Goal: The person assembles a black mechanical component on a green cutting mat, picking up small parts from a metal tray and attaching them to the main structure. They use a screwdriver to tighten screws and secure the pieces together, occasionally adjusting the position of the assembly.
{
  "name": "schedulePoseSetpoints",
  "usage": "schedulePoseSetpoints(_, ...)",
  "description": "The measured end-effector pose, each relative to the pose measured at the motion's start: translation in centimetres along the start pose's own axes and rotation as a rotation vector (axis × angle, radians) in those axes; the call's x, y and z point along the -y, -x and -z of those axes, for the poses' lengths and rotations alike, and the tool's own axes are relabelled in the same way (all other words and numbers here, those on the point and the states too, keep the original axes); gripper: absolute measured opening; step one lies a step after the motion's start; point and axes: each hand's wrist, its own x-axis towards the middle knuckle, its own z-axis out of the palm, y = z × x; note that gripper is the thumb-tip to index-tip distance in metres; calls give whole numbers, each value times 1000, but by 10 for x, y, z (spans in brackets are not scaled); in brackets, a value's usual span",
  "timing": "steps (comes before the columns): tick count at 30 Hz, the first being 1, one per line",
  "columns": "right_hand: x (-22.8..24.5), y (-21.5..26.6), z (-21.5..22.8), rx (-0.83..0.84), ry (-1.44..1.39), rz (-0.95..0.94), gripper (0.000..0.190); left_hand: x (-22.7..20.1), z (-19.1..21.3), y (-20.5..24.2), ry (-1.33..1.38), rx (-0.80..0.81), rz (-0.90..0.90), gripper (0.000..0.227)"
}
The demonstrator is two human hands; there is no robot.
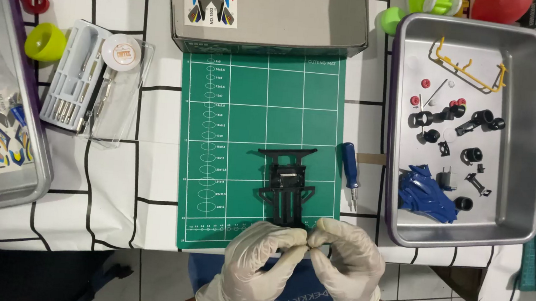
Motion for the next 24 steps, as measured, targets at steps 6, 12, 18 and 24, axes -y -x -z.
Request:
schedulePoseSetpoints(6,3,-11,-7,-117,-285,-192,43,1,2,-3,121,22,66,29)
schedulePoseSetpoints(12,1,-9,-7,-156,-339,-251,49,2,-2,-2,77,1,95,27)
schedulePoseSetpoints(18,3,-3,-10,-159,-258,-191,44,1,-6,0,61,-47,80,25)
schedulePoseSetpoints(24,4,0,-1,-43,-174,-168,54,3,-10,5,140,-73,153,21)
